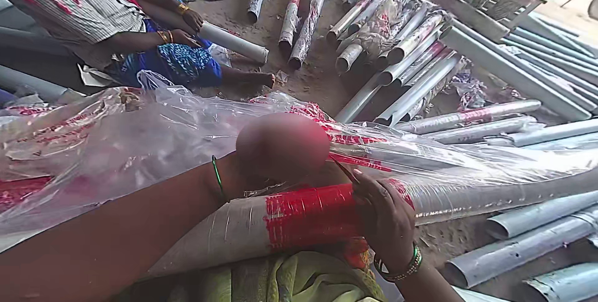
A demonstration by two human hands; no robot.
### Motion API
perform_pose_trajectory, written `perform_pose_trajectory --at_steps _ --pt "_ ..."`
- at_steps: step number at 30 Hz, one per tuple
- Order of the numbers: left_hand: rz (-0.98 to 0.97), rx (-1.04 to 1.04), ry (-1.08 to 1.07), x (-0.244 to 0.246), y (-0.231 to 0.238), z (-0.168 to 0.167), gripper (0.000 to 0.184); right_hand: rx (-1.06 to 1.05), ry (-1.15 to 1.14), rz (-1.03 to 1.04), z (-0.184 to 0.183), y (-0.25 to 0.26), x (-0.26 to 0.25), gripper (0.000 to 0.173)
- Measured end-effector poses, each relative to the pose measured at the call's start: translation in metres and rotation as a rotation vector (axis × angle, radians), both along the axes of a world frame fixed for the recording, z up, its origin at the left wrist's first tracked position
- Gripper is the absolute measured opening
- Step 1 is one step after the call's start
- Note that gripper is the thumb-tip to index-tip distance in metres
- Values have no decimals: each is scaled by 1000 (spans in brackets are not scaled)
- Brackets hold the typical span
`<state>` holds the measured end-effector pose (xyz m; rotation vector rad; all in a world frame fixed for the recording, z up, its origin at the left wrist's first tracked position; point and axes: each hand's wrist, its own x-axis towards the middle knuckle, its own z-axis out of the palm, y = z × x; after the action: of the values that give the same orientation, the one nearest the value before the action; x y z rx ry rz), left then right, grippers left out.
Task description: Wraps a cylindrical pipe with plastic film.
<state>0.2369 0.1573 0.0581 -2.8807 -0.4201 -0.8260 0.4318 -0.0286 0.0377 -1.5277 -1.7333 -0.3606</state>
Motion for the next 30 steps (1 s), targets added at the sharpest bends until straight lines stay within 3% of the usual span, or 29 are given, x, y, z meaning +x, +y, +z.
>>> perform_pose_trajectory --at_steps 10,16,19,23,27,30 --pt "89 0 -50 -7 31 -8 22 -10 -50 92 6 5 -8 45" --pt "73 -23 -81 -11 22 -8 20 -353 48 135 31 7 1 51" --pt "75 -46 -90 -12 20 -9 19 -432 -191 143 53 19 -7 38" --pt "75 -34 -130 -15 12 -10 18 -373 -503 157 62 42 -36 19" --pt "74 -26 -137 -22 9 -11 17 -369 -655 142 55 59 -55 6" --pt "87 -31 -152 -31 11 -12 18 -388 -719 91 60 52 -51 8"
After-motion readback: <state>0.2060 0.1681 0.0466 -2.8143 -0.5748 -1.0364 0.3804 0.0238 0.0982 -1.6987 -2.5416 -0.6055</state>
